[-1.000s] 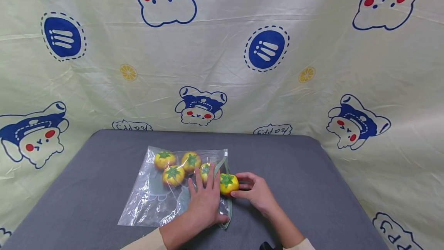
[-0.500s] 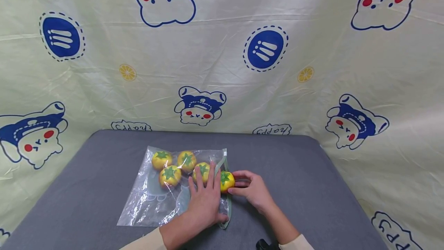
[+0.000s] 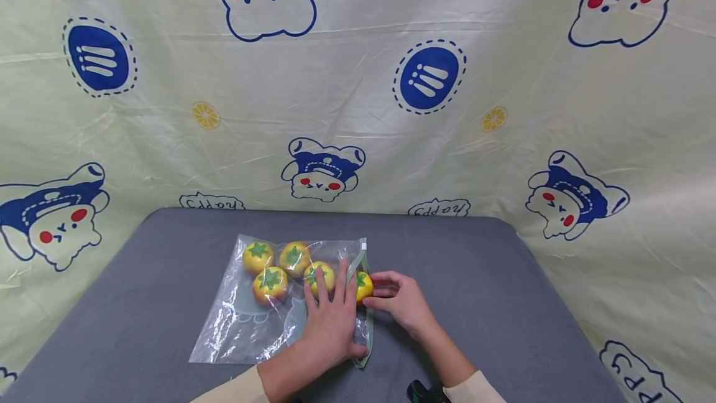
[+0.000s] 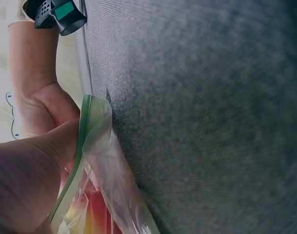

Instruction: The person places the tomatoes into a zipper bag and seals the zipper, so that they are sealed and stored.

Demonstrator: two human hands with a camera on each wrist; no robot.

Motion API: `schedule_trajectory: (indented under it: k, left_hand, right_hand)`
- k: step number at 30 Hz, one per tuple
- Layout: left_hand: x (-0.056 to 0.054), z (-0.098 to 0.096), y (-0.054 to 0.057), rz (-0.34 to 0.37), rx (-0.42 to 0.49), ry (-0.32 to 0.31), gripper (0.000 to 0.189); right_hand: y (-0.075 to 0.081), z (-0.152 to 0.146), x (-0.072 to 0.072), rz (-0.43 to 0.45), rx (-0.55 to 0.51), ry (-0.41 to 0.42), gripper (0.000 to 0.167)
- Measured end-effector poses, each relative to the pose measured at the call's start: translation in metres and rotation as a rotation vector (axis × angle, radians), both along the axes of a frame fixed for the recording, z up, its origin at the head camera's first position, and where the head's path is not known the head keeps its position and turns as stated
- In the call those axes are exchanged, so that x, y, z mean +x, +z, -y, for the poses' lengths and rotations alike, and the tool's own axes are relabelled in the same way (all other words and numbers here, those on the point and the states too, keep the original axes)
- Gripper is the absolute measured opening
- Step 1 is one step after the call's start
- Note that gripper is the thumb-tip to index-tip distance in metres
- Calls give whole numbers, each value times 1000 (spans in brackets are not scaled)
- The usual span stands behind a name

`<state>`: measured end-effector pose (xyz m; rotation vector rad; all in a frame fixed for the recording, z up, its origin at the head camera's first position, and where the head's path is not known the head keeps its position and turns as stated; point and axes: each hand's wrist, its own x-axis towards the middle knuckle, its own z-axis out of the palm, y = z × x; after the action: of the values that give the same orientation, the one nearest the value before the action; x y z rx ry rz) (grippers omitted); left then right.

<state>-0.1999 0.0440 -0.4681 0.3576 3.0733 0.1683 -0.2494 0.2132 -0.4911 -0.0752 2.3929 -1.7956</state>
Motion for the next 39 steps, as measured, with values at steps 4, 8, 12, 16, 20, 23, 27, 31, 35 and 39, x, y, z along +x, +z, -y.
schedule_trajectory:
  k: [4, 8, 12, 16, 20, 23, 27, 31, 35, 39]
  left_hand:
    - [2, 0, 0, -18, -18, -1, 132]
    - [2, 0, 0, -27, -27, -10, 131]
    - [2, 0, 1, -16, -28, -19, 129]
    - [1, -1, 0, -17, -28, -17, 128]
    - [1, -1, -1, -21, -26, -13, 129]
    - [1, -2, -1, -21, -24, -9, 130]
    - [0, -2, -1, -19, -22, -8, 131]
    - [0, -2, -1, -14, -22, -12, 131]
    - [0, -2, -1, -13, -21, -14, 132]
    - [0, -1, -2, -10, -16, -16, 131]
  right_hand:
    - [0, 2, -1, -11, -4, 12, 53]
    - [1, 2, -1, -31, 11, 49, 54]
    - [0, 1, -2, -52, 32, 84, 54]
    - [1, 1, -2, -62, 35, 109, 54]
    - [2, 2, -1, -65, 31, 125, 54]
    - [2, 3, -1, -65, 25, 132, 51]
    - [2, 4, -2, -64, 21, 133, 48]
    - [2, 4, -3, -58, 24, 126, 49]
    - [1, 4, -5, -55, 17, 134, 48]
    - [-1, 3, -6, -59, 19, 151, 44]
